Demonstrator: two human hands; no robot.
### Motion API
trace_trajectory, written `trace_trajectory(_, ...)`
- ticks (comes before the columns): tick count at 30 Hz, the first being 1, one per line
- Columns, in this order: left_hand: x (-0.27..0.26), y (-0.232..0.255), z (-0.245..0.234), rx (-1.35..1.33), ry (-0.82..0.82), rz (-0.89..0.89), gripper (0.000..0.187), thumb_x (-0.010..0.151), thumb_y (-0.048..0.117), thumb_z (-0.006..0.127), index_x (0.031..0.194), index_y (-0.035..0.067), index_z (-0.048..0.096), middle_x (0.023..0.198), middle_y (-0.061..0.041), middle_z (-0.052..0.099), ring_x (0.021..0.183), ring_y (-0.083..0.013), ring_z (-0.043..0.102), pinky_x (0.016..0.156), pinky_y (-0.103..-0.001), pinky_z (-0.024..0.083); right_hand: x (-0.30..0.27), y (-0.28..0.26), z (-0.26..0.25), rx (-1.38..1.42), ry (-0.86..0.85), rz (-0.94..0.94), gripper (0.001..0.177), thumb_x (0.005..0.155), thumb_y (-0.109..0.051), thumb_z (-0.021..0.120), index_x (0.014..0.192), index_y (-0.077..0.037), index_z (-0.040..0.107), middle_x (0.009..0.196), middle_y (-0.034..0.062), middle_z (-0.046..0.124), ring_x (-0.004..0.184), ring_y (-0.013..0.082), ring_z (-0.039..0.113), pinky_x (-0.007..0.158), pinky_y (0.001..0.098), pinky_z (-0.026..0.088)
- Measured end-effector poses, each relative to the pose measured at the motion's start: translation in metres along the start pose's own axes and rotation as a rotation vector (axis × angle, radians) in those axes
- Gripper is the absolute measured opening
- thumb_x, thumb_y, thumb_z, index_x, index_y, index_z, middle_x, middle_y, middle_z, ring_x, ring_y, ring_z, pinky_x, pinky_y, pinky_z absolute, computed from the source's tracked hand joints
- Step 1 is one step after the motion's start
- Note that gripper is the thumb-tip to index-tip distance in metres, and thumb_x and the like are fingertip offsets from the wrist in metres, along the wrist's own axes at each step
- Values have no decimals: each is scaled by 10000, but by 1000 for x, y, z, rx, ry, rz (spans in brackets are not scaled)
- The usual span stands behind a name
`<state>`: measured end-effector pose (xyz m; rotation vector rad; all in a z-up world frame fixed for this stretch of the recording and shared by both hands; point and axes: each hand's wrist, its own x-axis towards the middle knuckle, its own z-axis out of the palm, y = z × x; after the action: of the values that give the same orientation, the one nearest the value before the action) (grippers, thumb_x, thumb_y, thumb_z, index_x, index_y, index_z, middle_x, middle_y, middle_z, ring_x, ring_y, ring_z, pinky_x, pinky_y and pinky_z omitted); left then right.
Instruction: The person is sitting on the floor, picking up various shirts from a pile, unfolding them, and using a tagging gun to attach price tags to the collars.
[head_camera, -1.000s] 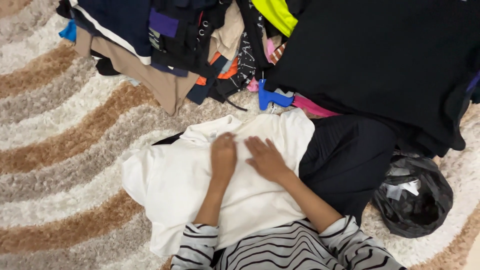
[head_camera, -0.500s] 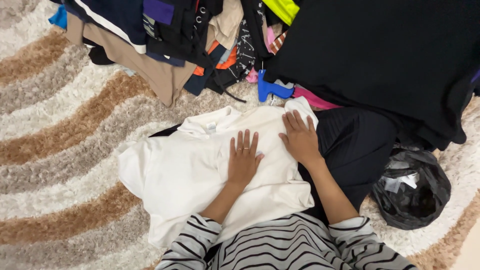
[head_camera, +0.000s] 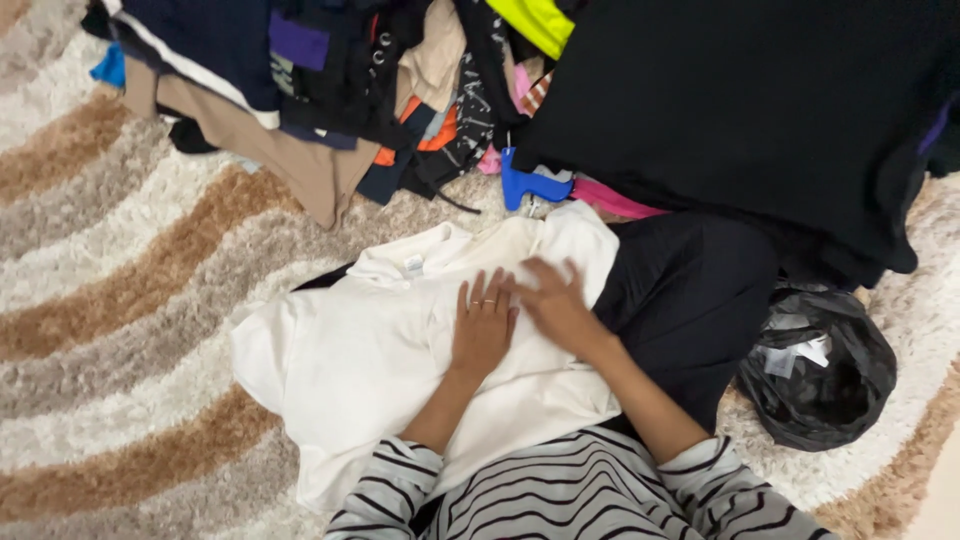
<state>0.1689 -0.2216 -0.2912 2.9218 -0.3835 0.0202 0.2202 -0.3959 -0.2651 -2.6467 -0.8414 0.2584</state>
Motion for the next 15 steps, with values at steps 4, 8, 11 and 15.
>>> trace_trajectory(4, -12, -14, 74, -129, 13, 219, 467, 958, 301, 575, 1391, 129, 596, 1450, -110, 564, 1390, -314, 470, 1179, -496, 311, -5, -15, -4, 142, 48, -84, 552, 822, -101, 702, 1342, -238, 573, 1404, 91, 489, 1434, 334, 387, 1101, 712, 222)
trace_trajectory(8, -15, -14, 62, -285, -78, 350, 367, 872, 198, 661, 1233, 137, 692, 1224, -67, 693, 1174, -277, 626, 1066, -450, 429, -9, -24, -62, 316, -28, -199, 505, 792, -50, 746, 1263, -160, 601, 1183, 93, 642, 1211, 309, 584, 1052, 601, 344)
trace_trajectory(11, -2, 5, -6, -437, -84, 356, 359, 852, 171, 655, 1208, 158, 701, 1126, -46, 725, 1054, -269, 677, 966, -427, 493, -11, -25, -108, 576, -92, -211, 404, 843, -28, 735, 1226, -105, 632, 1132, 128, 682, 1118, 348, 647, 988, 547, 447)
trace_trajectory(15, -6, 20, -37, -751, -108, 186, 485, 761, 288, 742, 1242, 266, 678, 1000, 34, 740, 919, -221, 720, 833, -384, 563, -14, -18, -121, 807, -244, -142, 399, 897, 14, 706, 1281, -85, 665, 1163, 152, 711, 1090, 358, 678, 966, 526, 510)
